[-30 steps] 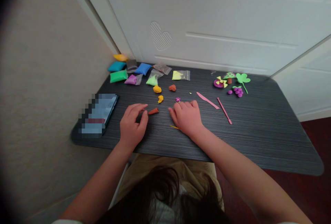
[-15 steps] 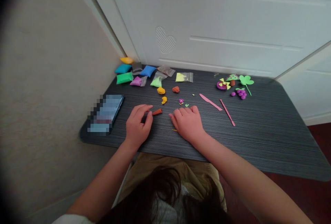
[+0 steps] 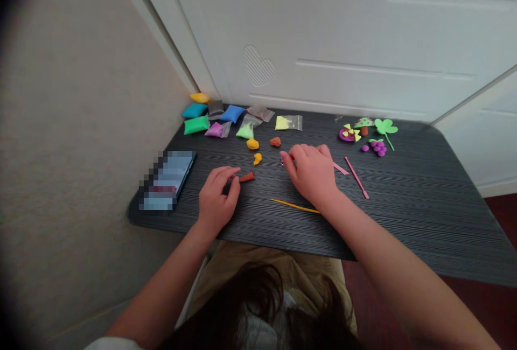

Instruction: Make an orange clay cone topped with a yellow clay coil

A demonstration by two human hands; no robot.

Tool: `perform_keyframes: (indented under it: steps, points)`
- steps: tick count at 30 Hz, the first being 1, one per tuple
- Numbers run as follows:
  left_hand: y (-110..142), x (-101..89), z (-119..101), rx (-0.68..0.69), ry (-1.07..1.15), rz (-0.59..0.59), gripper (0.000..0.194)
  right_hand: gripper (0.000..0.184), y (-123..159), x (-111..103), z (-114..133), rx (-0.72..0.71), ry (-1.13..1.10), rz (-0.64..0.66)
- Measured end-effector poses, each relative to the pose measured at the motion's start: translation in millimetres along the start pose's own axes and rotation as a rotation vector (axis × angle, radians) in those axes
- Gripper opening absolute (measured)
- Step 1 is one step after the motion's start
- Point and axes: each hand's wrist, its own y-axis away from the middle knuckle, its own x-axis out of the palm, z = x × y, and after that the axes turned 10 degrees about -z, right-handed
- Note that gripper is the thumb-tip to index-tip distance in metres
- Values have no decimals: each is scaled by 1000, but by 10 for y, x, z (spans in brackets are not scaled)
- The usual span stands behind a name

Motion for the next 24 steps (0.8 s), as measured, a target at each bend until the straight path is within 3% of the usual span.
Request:
perform_keyframes:
  steps: [10,19,24]
  points:
    - [2,5,-1,-6,-3,5,22,31,453,66,132,-168,-48,112]
    - [4,-9,-2,-5,0,-10,21,26,347,154,11,-110,27,105]
    - [-1,-13,-4,-4,1,-3,21,26,484,50,132,-185,-2,133]
